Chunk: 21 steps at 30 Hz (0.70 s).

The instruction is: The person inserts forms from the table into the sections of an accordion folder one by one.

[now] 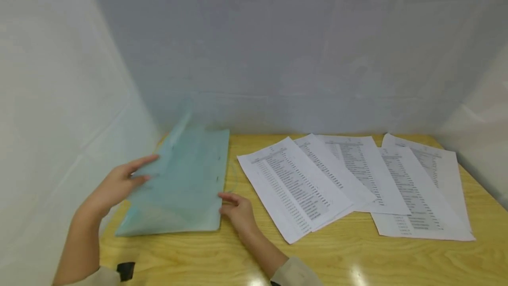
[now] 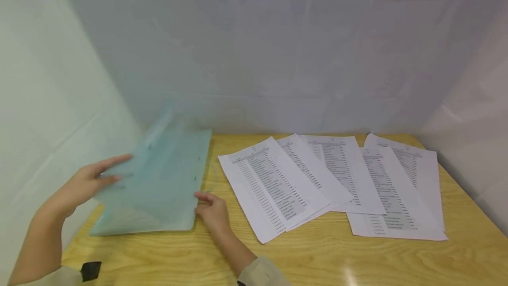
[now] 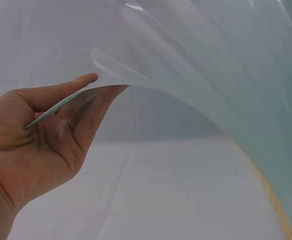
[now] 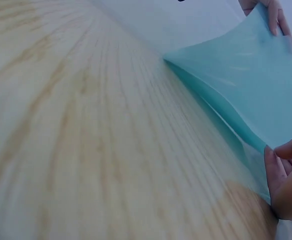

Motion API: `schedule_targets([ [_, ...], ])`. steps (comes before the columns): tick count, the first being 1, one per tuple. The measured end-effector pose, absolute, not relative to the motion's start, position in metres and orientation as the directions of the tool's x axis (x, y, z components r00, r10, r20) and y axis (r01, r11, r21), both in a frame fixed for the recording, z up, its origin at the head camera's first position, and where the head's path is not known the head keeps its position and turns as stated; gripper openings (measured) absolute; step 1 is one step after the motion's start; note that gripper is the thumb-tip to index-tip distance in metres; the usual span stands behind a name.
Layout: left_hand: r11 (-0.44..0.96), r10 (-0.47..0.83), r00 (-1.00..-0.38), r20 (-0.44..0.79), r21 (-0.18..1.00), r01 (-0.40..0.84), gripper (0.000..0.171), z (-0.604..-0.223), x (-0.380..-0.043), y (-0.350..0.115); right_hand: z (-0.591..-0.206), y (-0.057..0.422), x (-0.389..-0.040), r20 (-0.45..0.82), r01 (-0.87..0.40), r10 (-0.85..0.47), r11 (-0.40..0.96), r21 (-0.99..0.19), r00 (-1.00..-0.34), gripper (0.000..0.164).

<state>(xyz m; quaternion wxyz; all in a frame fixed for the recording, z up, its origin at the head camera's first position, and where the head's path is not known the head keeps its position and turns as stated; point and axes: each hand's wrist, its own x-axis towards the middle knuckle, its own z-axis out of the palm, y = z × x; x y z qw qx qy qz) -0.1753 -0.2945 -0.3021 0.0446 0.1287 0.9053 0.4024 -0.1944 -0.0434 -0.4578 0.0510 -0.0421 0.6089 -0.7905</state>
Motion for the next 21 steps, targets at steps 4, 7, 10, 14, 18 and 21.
schedule_targets([
  [4,0.608,0.249,-0.968,0.001,0.778,0.158,0.055,-0.298,-0.175,-0.306,-0.458,-0.042,-0.195,-0.015,0.050,-0.119,-0.296,-0.954,-0.993,0.036],
  [7,0.571,0.254,-0.967,-0.018,0.810,0.135,0.060,-0.296,-0.175,-0.312,-0.458,-0.041,-0.195,-0.026,0.056,-0.103,-0.300,-0.952,-0.994,0.036],
  [10,0.536,0.275,-0.961,-0.032,0.835,0.126,0.064,-0.295,-0.175,-0.314,-0.457,-0.038,-0.194,-0.040,0.067,-0.093,-0.313,-0.948,-0.995,0.036],
  [14,0.514,0.304,-0.952,-0.020,0.845,0.146,0.070,-0.297,-0.174,-0.315,-0.454,-0.034,-0.190,-0.051,0.078,-0.090,-0.333,-0.940,-0.995,0.036],
  [18,0.509,0.292,-0.956,0.029,0.842,0.181,0.070,-0.297,-0.174,-0.316,-0.455,-0.031,-0.190,-0.052,0.082,-0.097,-0.338,-0.938,-0.994,0.037],
  [21,0.514,0.259,-0.964,0.055,0.838,0.186,0.063,-0.297,-0.174,-0.315,-0.456,-0.030,-0.191,-0.056,0.087,-0.102,-0.339,-0.937,-0.993,0.037],
])
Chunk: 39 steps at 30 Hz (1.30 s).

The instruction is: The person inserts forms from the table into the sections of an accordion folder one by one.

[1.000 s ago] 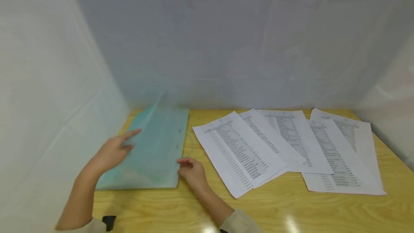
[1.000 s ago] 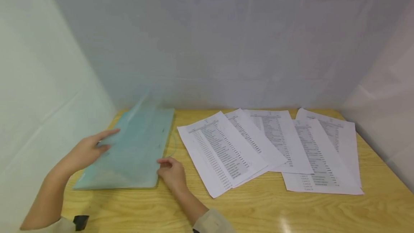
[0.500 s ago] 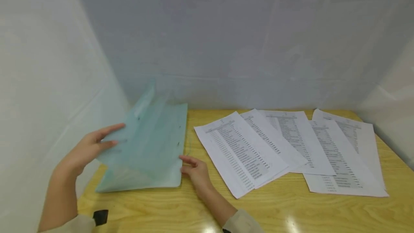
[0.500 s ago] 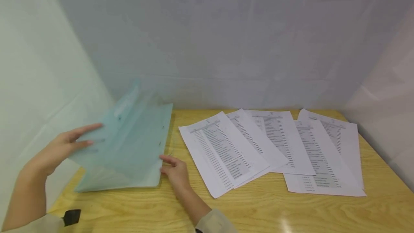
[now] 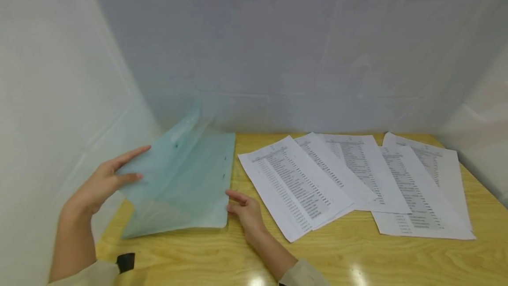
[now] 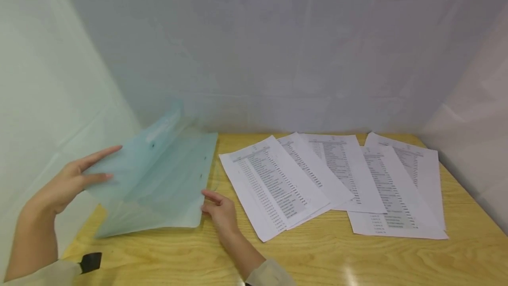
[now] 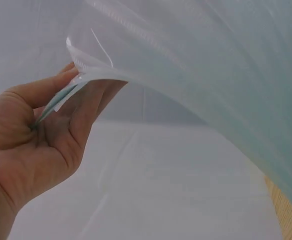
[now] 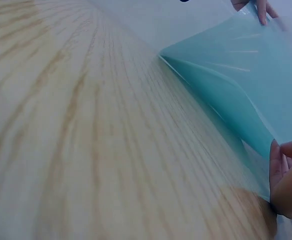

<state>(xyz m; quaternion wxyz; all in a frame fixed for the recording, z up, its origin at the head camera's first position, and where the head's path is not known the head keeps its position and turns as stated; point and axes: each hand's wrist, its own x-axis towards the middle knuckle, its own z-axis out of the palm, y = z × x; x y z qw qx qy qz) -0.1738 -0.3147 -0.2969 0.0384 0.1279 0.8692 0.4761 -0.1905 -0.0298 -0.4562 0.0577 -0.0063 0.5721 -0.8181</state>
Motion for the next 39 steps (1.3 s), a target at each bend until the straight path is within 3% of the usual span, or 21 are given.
schedule_targets([
  [7,0.547,0.177,-0.983,0.038,0.827,0.131,0.049,-0.298,-0.173,-0.308,-0.454,-0.029,-0.189,-0.074,0.101,-0.091,-0.343,-0.934,-0.993,0.036],
  [21,0.410,0.125,-0.992,0.002,0.911,0.053,0.058,-0.318,-0.177,-0.299,-0.452,-0.027,-0.188,-0.056,0.068,-0.049,-0.309,-0.949,-0.997,0.037],
  [30,0.409,0.022,-0.992,0.122,0.905,0.121,0.053,-0.328,-0.173,-0.295,-0.453,-0.026,-0.187,-0.068,0.080,-0.048,-0.336,-0.938,-0.997,0.037],
  [39,0.427,-0.013,-0.988,0.154,0.895,0.134,0.050,-0.333,-0.170,-0.289,-0.454,-0.026,-0.188,-0.078,0.097,-0.064,-0.373,-0.923,-0.995,0.039],
])
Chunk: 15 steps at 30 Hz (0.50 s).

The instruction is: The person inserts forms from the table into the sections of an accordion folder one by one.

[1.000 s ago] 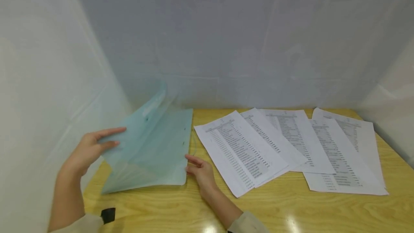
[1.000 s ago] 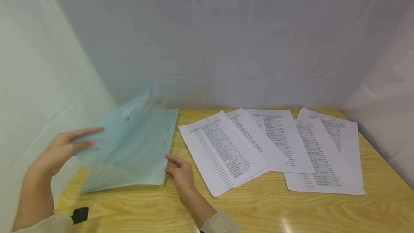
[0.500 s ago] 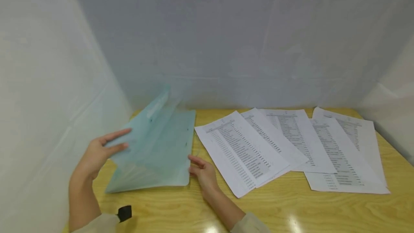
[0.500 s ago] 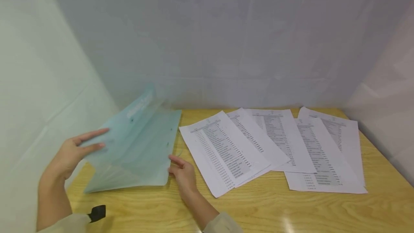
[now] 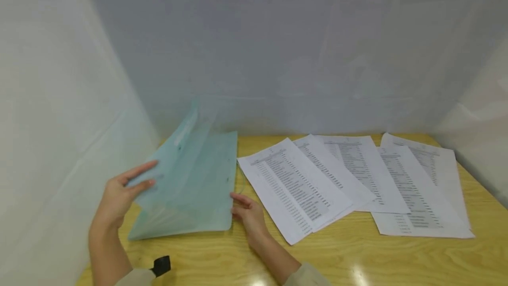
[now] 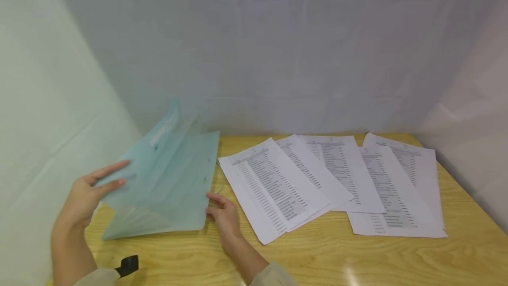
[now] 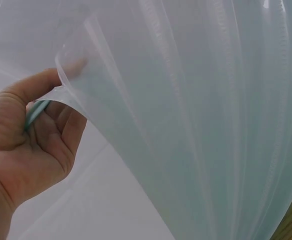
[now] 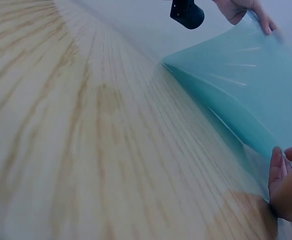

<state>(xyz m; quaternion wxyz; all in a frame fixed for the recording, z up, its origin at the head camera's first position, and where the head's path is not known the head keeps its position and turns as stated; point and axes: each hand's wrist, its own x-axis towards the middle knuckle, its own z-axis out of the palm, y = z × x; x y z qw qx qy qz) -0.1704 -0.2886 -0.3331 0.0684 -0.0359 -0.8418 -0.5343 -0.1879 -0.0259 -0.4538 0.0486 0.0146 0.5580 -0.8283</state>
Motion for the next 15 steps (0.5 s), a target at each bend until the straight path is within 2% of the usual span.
schedule_targets([
  [15,0.413,-0.007,-0.984,0.176,0.897,0.157,0.048,-0.3363,-0.1706,-0.2872,-0.4549,-0.0270,-0.1886,-0.087,0.103,-0.059,-0.371,-0.923,-0.994,0.040],
])
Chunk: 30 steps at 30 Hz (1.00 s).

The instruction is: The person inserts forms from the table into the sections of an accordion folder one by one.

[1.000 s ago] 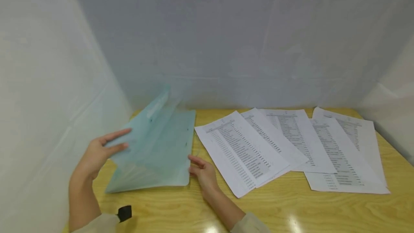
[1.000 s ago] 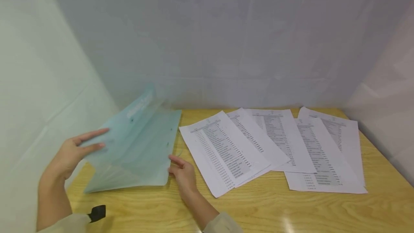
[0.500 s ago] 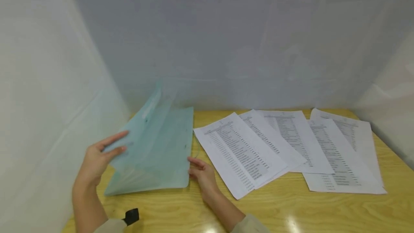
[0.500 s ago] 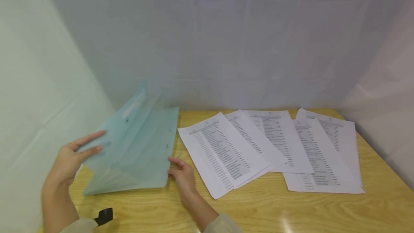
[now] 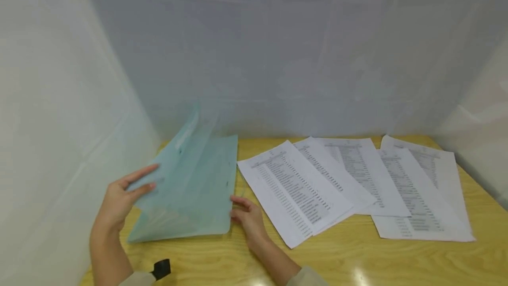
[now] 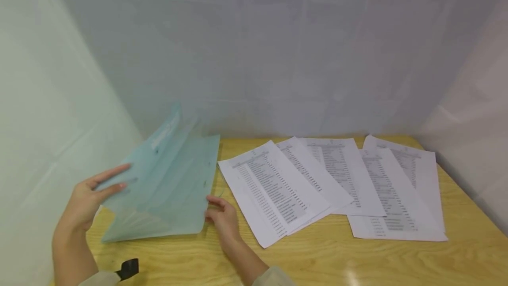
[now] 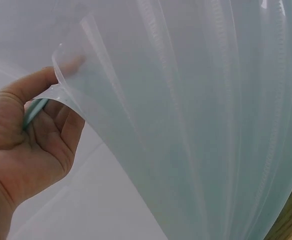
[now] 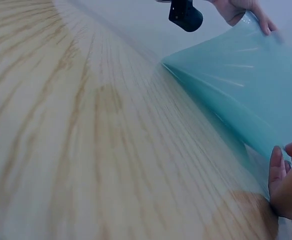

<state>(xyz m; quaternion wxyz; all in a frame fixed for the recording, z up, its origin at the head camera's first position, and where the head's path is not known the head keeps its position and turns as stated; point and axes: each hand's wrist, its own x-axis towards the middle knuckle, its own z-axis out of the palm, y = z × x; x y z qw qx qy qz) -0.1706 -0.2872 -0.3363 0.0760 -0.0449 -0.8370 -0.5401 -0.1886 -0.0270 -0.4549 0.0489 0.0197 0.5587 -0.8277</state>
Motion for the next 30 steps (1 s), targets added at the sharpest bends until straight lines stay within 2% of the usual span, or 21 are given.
schedule_targets([
  [8,0.378,-0.005,-0.978,0.209,0.906,0.192,0.045,-0.338,-0.172,-0.289,-0.452,-0.027,-0.189,-0.053,0.056,-0.016,-0.338,-0.939,-0.998,0.036],
  [14,0.356,0.001,-0.980,0.199,0.916,0.186,0.045,-0.339,-0.172,-0.290,-0.439,-0.020,-0.188,0.033,-0.059,0.112,-0.230,-0.972,-0.993,0.023],
  [19,0.408,0.017,-0.986,0.166,0.899,0.159,0.048,-0.338,-0.172,-0.289,-0.409,0.001,-0.189,0.124,-0.137,0.126,-0.098,-0.986,-0.984,0.019],
  [23,0.411,0.026,-0.985,0.172,0.896,0.168,0.048,-0.337,-0.173,-0.287,-0.404,0.031,-0.212,0.187,-0.192,0.136,-0.025,-0.981,-0.973,0.018],
  [26,0.400,0.036,-0.984,0.173,0.900,0.173,0.048,-0.338,-0.174,-0.286,-0.405,0.063,-0.230,0.218,-0.207,0.153,0.086,-0.975,-0.964,0.016],
  [30,0.408,0.046,-0.985,0.165,0.897,0.169,0.049,-0.339,-0.176,-0.286,-0.399,0.113,-0.241,0.240,-0.176,0.170,0.320,-0.931,-0.956,0.016],
])
